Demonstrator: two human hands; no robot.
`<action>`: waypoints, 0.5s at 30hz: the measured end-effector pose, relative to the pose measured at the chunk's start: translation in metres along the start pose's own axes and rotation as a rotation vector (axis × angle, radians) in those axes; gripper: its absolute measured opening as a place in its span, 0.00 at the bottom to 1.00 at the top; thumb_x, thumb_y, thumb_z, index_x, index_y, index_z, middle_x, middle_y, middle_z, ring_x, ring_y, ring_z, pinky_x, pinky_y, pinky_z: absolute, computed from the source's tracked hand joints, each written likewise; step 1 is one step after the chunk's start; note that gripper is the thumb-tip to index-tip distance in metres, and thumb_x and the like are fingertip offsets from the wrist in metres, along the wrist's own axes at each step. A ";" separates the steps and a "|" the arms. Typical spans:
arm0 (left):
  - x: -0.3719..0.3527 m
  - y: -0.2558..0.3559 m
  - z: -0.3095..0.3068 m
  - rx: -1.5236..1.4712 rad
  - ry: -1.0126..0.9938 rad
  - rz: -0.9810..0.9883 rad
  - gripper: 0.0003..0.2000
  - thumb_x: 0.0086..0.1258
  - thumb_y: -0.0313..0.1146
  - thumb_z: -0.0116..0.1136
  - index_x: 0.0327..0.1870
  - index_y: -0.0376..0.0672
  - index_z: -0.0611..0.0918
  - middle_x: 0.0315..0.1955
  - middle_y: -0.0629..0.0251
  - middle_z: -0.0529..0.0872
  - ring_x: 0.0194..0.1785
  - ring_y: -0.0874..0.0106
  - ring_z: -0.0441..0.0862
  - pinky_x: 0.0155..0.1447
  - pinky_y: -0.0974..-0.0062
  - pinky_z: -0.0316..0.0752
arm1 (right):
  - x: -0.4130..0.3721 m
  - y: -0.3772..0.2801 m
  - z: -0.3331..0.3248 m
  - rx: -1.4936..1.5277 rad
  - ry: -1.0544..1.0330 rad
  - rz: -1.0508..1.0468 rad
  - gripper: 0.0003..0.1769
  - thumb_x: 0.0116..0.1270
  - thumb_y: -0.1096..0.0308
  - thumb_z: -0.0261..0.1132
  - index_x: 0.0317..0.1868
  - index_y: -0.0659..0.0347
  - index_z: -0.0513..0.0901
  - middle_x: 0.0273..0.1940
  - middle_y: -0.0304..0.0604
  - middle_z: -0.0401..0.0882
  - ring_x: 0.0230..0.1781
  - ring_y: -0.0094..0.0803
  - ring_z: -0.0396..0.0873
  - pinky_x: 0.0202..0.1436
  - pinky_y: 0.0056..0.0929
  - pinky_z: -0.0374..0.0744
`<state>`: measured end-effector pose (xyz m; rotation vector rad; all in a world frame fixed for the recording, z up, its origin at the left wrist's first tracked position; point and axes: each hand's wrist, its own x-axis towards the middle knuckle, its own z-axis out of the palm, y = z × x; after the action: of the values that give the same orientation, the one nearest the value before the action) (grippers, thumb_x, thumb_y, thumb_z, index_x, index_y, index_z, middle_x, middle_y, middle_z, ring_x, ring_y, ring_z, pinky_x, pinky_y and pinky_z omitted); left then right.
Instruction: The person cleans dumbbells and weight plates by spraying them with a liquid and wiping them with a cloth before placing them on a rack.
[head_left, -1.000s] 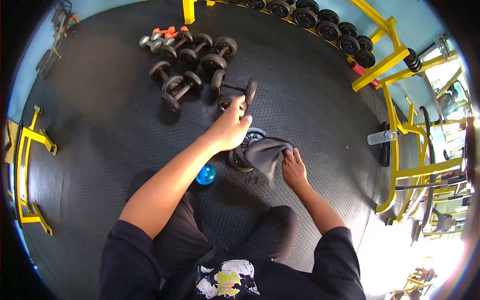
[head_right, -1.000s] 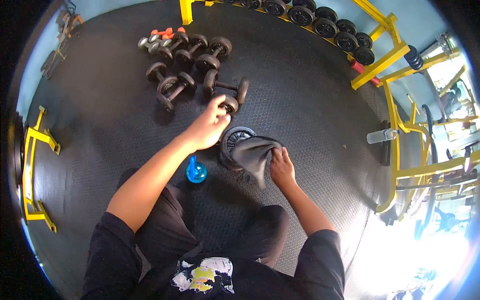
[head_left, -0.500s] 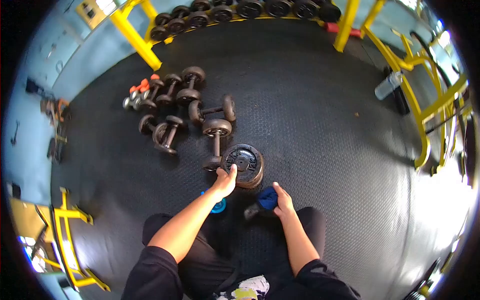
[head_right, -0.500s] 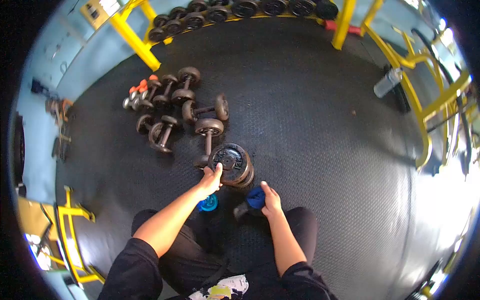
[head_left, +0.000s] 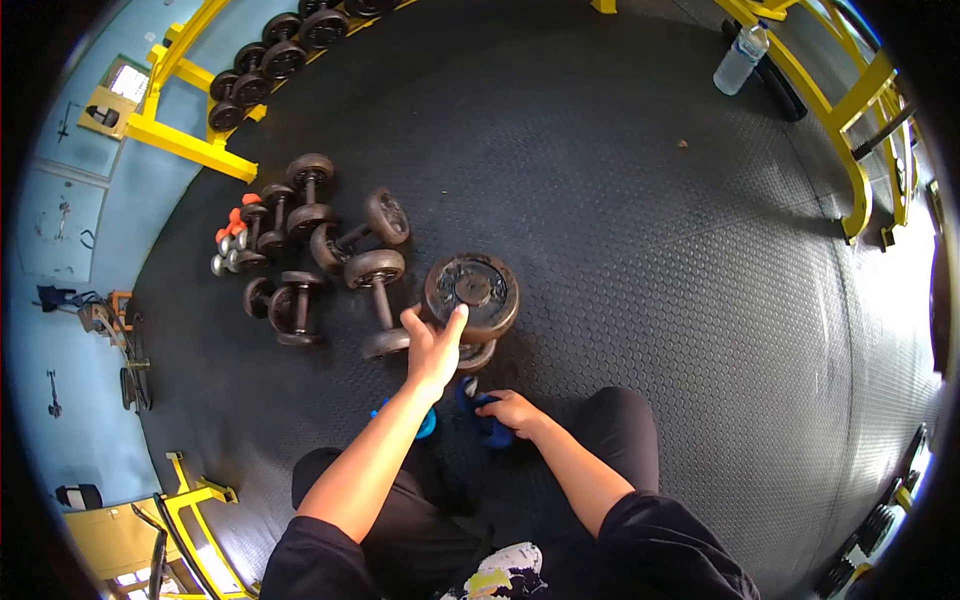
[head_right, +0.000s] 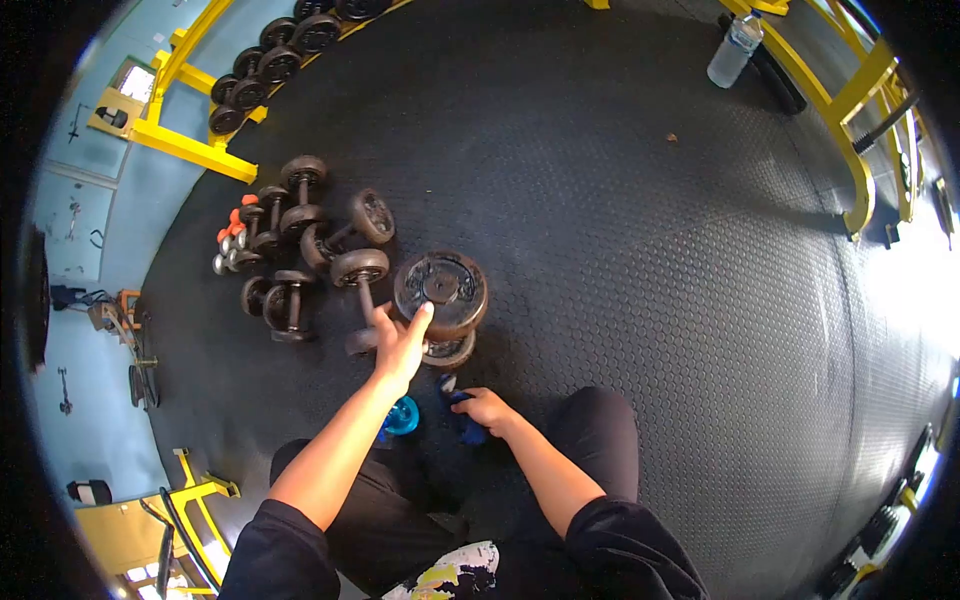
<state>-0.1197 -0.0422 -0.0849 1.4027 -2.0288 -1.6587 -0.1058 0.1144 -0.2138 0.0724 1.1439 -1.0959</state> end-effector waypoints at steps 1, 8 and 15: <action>0.001 0.016 0.012 -0.019 -0.006 0.020 0.35 0.69 0.45 0.68 0.63 0.35 0.57 0.57 0.50 0.77 0.58 0.65 0.78 0.64 0.66 0.71 | -0.010 -0.006 0.000 -0.107 0.042 -0.001 0.28 0.65 0.66 0.70 0.65 0.63 0.79 0.54 0.48 0.84 0.50 0.36 0.83 0.56 0.35 0.80; 0.038 0.038 0.139 0.063 0.182 0.083 0.39 0.54 0.33 0.72 0.66 0.43 0.63 0.58 0.48 0.71 0.61 0.61 0.74 0.66 0.62 0.71 | -0.016 -0.007 -0.009 -0.157 -0.010 -0.096 0.25 0.62 0.68 0.68 0.59 0.68 0.82 0.50 0.50 0.86 0.49 0.37 0.83 0.55 0.34 0.79; 0.008 -0.020 0.213 0.316 0.040 0.246 0.36 0.50 0.32 0.71 0.60 0.44 0.62 0.54 0.43 0.72 0.59 0.45 0.74 0.62 0.50 0.70 | 0.031 0.067 -0.018 0.347 -0.305 -0.501 0.35 0.69 0.58 0.70 0.71 0.64 0.70 0.64 0.47 0.76 0.67 0.37 0.71 0.72 0.44 0.68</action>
<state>-0.2488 0.0971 -0.1833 1.1950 -2.4056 -1.2442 -0.0698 0.1384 -0.2766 -0.1147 0.6998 -1.6814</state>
